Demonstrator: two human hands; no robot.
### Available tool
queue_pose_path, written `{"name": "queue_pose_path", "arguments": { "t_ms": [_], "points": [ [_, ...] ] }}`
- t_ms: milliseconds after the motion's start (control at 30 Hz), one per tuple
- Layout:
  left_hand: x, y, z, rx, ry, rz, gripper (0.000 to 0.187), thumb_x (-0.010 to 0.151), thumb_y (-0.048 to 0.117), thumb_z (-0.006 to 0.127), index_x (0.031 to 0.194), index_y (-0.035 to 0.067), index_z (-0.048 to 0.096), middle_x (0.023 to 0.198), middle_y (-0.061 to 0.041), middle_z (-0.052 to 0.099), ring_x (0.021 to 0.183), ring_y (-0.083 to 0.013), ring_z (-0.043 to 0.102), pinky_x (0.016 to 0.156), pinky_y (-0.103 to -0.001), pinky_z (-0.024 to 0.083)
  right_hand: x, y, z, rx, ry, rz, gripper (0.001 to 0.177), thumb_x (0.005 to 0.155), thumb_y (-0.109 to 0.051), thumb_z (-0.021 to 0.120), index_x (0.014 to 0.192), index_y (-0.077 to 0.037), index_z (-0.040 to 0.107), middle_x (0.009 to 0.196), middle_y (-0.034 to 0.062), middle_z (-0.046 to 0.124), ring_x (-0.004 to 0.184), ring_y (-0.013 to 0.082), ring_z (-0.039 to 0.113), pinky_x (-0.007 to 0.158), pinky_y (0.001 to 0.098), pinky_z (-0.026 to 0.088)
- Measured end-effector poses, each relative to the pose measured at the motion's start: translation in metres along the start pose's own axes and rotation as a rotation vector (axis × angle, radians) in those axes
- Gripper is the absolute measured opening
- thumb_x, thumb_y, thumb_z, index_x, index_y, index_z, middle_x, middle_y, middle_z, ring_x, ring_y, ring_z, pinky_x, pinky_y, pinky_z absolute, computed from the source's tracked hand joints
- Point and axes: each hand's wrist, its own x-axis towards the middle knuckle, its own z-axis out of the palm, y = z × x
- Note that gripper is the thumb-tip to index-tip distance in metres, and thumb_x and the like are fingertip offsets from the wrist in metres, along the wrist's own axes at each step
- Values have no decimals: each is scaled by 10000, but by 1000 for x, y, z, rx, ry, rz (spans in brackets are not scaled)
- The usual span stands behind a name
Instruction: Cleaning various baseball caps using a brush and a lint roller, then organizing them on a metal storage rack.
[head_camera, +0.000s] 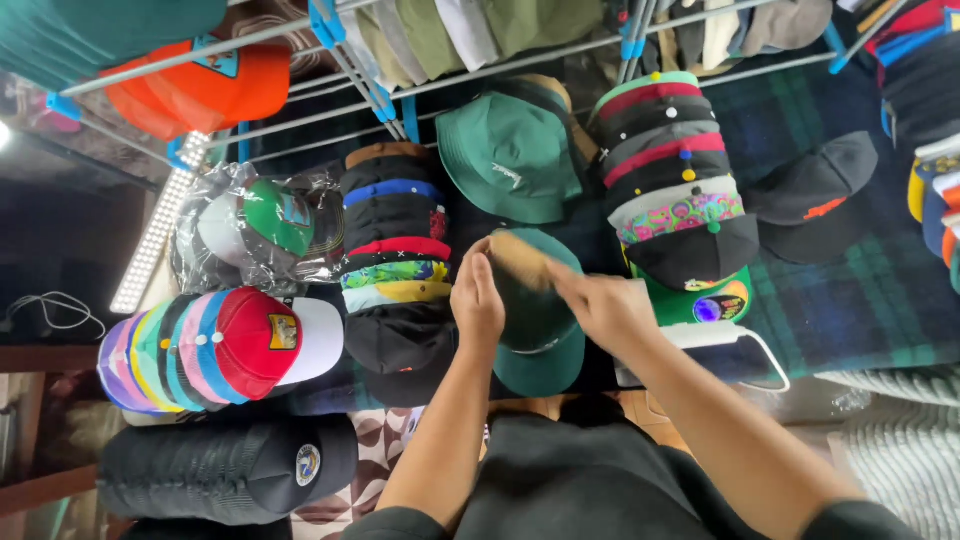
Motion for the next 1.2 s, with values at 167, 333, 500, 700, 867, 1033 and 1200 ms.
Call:
{"name": "queue_pose_path", "arguments": {
  "t_ms": [167, 333, 500, 700, 867, 1033, 1200],
  "points": [
    [-3, -3, -1, 116, -39, 151, 480, 1141, 346, 312, 1339, 70, 651, 1351, -122, 667, 1311, -285, 583, 1168, -371, 403, 70, 81, 72, 183, -131, 215, 354, 1029, -391, 545, 1352, -334, 678, 1248, -47, 729, 1109, 276, 702, 979, 431, 566],
    [3, 4, -2, 185, -25, 401, 414, 1130, 266, 352, 1237, 21, 669, 1242, -161, 694, 1245, -300, 634, 1166, -407, 423, -36, 41, 27, 459, -58, 435, 450, 1036, -211, 516, 1480, -191, 585, 1273, 181, 690, 1184, 379, 644, 1003, 508, 531],
    [-2, 15, -3, 325, -96, 294, 640, 1105, 453, 225, 1277, 29, 672, 1386, -146, 633, 1331, -346, 549, 1139, -460, 425, -150, -8, 47, 944, -34, 973, 540, 1048, -270, 455, 1588, -282, 454, 661, 21, 453, 522, 120, 386, 478, 281, 376],
    [2, 2, -1, 279, -52, 520, 371, 1116, 247, 381, 1260, 20, 636, 1223, -159, 670, 1264, -302, 615, 1161, -424, 425, -60, 50, 71, 608, -77, 831, 479, 1060, -418, 513, 1536, -369, 520, 1049, 291, 741, 1032, 422, 709, 879, 520, 543],
    [1, -11, 3, 306, -34, 488, 398, 1127, 290, 360, 1272, 52, 645, 1267, -133, 658, 1275, -271, 601, 1160, -394, 418, -55, 72, 88, 551, -8, 714, 458, 1042, -455, 571, 1497, -489, 542, 808, 120, 741, 819, 266, 729, 787, 396, 567],
    [1, -5, -1, 262, -46, 466, 404, 1127, 284, 356, 1263, 45, 651, 1272, -147, 652, 1270, -286, 600, 1164, -402, 408, -208, -21, 113, 620, 147, 815, 565, 1006, -204, 593, 1561, -281, 522, 1347, 183, 673, 1238, 319, 638, 1021, 470, 518],
    [2, -5, -1, 259, -55, 487, 389, 1121, 283, 375, 1256, 48, 654, 1267, -141, 653, 1266, -275, 603, 1165, -401, 405, -221, -43, 127, 587, 103, 910, 562, 1004, -214, 585, 1558, -263, 504, 1343, 288, 638, 1247, 421, 605, 1070, 545, 494]
  ]
}}
